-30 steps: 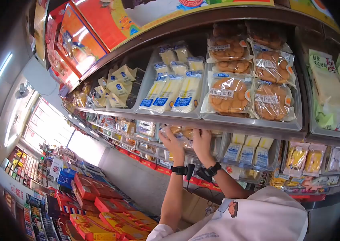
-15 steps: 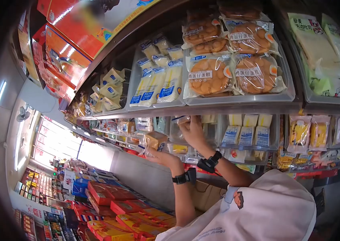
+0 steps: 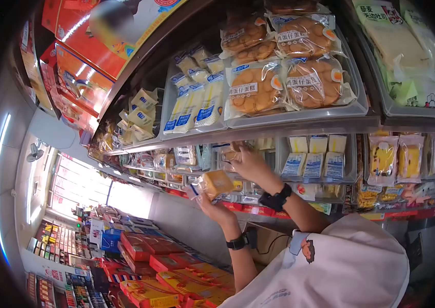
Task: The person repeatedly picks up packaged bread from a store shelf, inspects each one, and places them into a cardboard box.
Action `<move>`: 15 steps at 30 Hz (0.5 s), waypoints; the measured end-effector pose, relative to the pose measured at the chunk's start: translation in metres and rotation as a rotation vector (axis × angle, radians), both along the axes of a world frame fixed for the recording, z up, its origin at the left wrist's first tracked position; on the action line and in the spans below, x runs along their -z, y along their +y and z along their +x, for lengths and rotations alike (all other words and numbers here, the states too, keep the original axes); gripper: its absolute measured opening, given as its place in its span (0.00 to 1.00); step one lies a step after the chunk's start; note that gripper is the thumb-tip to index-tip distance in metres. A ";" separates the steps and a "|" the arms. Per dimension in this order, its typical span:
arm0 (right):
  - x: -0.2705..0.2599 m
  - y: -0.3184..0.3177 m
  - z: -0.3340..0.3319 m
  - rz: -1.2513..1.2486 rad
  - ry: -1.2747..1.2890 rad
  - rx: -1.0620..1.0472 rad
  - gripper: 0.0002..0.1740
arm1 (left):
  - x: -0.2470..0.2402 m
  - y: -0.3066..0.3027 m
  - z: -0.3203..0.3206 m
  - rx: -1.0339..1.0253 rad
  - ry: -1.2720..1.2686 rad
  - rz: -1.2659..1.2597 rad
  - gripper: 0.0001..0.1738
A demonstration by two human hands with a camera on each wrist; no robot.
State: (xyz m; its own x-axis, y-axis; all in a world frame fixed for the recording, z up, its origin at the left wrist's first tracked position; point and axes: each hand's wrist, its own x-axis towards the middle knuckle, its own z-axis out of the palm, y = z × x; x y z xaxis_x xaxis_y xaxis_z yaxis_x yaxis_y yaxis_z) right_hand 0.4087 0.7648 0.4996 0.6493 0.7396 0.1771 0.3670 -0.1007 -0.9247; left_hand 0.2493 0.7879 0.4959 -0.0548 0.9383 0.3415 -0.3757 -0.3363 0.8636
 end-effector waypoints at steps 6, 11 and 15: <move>0.004 -0.029 0.021 -0.192 -0.263 0.008 0.16 | 0.011 -0.005 0.023 0.209 -0.033 -0.202 0.18; 0.015 -0.029 0.037 0.187 -0.333 0.182 0.17 | 0.028 -0.002 0.048 0.315 0.228 -0.030 0.22; 0.003 -0.051 0.045 0.156 -0.168 0.087 0.17 | 0.030 -0.017 0.066 0.224 0.433 0.006 0.28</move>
